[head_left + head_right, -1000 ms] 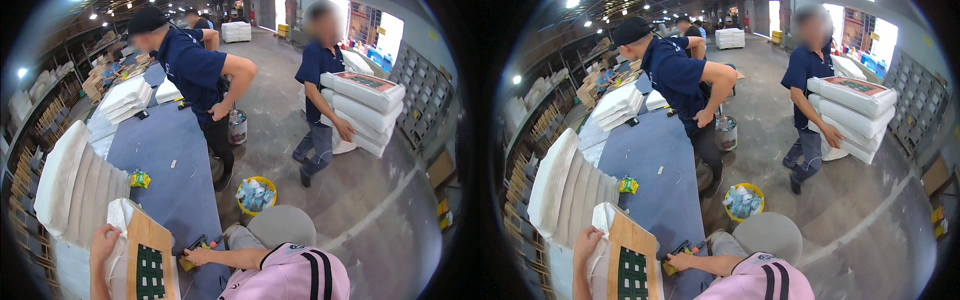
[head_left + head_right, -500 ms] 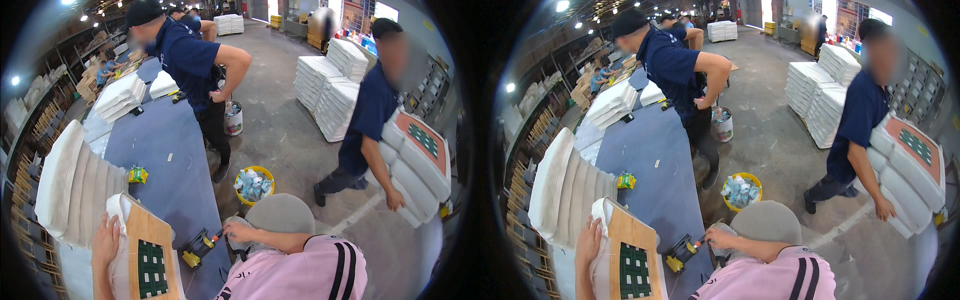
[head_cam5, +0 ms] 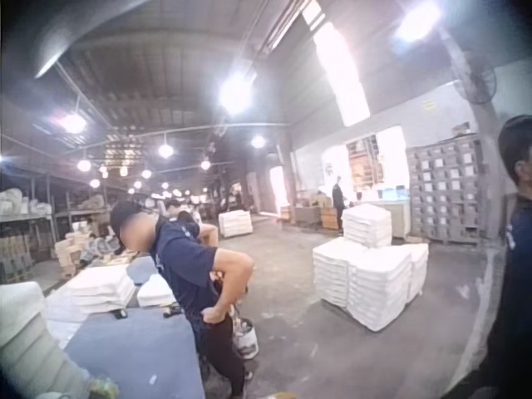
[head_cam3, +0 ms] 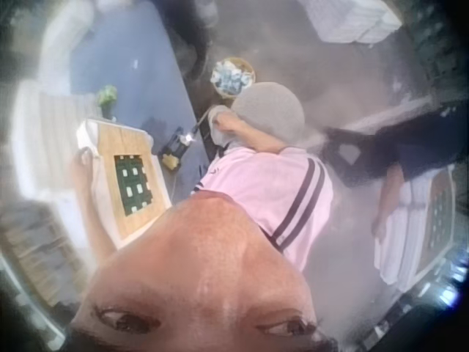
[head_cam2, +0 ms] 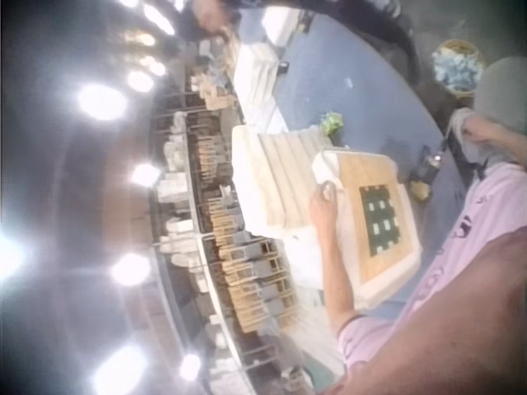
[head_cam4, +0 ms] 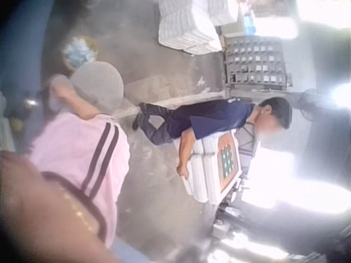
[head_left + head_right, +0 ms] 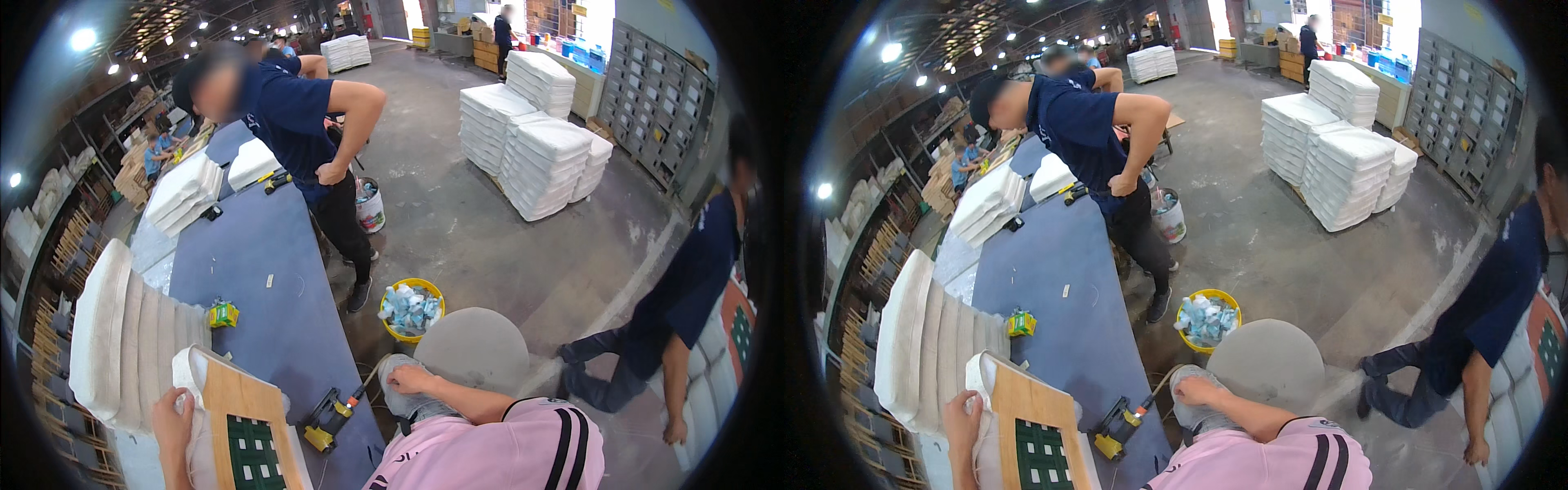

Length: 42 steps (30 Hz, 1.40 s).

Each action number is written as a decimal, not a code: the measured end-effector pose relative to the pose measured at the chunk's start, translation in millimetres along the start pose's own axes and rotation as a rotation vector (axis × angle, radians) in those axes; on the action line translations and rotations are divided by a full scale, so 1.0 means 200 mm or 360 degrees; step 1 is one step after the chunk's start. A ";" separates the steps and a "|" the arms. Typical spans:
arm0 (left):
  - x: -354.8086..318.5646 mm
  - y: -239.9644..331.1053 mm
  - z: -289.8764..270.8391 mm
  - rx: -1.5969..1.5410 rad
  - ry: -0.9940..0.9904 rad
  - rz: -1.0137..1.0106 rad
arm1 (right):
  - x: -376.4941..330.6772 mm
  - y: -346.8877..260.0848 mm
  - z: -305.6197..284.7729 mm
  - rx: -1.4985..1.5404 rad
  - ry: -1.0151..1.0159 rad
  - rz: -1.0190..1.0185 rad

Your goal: The person wraps white fabric around a rectangular cushion frame and secures it using a staple gun. They repeatedly pull the fabric taut, staple it to the wooden frame, and flip the cushion to work on different sides.

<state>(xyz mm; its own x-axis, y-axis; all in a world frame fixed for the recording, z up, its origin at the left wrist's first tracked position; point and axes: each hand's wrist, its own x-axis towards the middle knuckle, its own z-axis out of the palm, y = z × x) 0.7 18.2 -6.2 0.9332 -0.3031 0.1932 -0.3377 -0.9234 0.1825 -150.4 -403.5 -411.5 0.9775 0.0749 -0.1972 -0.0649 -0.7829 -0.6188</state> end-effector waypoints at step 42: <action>-0.82 0.06 -0.12 -0.0986 0.1454 -0.0211 | 0.32 -2.19 -0.87 0.0659 0.0372 -0.2000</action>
<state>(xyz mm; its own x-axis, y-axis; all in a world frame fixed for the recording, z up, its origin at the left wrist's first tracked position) -159.0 62.2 -12.0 0.6110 0.3125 0.7274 -0.4830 -0.5809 0.6552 -25.1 -164.3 -20.6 0.4275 0.4608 0.7777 0.8802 -0.0161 -0.4744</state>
